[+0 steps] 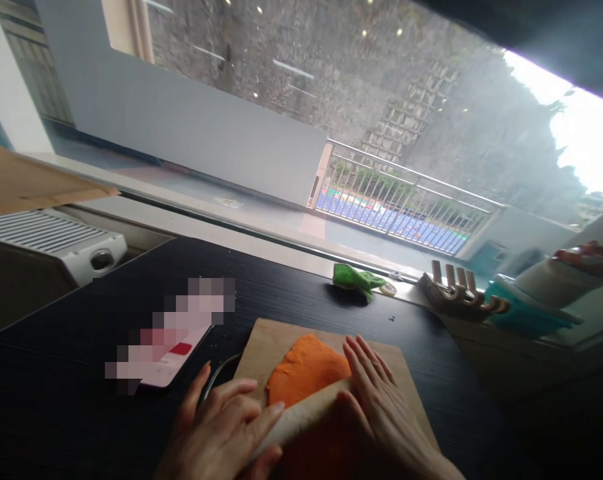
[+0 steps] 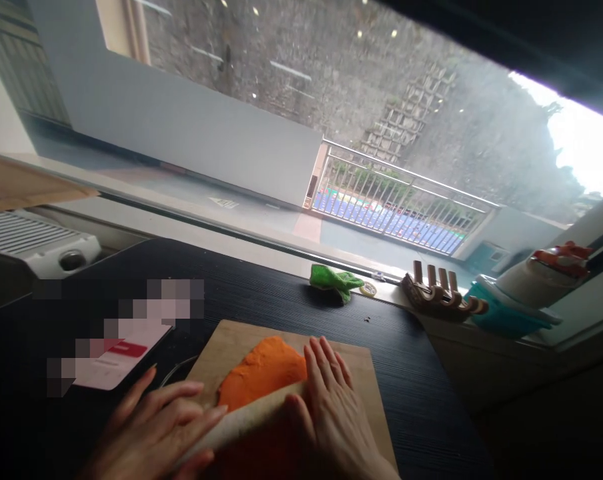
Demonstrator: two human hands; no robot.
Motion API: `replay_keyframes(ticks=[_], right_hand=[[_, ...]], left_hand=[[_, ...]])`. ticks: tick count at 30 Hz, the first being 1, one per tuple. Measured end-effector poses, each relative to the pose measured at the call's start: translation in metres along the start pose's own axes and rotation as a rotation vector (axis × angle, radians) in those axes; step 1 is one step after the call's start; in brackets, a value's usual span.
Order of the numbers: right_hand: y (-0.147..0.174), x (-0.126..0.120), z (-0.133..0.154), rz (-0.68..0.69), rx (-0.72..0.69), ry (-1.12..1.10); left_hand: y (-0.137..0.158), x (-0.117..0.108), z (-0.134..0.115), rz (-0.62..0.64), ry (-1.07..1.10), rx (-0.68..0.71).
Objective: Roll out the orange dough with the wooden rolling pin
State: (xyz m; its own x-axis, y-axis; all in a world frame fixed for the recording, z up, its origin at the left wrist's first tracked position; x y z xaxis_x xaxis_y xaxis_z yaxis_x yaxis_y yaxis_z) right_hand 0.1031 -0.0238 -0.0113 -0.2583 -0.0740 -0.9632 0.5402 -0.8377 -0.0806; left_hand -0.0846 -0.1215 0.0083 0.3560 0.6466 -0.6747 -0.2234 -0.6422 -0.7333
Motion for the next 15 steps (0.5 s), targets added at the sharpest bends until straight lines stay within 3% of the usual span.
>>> replay_keyframes(ticks=[5, 7, 10, 15], right_hand=[[-0.094, -0.008, 0.024, 0.081, 0.094, -0.11], [-0.11, -0.01, 0.031, 0.12, 0.103, -0.148], [-0.082, -0.011, 0.027, 0.109, 0.082, -0.135], [0.035, 0.001, 0.002, -0.077, -0.034, 0.018]], left_hand=[[-0.007, 0.005, 0.023, 0.021, -0.118, -0.065], [-0.007, 0.004, 0.027, 0.014, -0.145, -0.078], [-0.003, 0.002, 0.017, 0.015, -0.138, -0.028], [0.003, -0.008, -0.017, -0.022, 0.002, 0.037]])
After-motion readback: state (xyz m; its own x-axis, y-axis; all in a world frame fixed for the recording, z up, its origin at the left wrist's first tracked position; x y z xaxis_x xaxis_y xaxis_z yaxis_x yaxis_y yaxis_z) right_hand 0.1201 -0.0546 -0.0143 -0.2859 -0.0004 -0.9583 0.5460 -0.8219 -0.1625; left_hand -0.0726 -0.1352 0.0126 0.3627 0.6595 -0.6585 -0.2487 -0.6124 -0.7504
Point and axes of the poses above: each hand's wrist, its own y-axis away from the middle knuckle, its own x-axis out of the palm, z = x × y, the point moved 8 cm from there along -y, towards the middle knuckle, and after that the axes turned 7 degrees about -y, right-handed, at the moved point
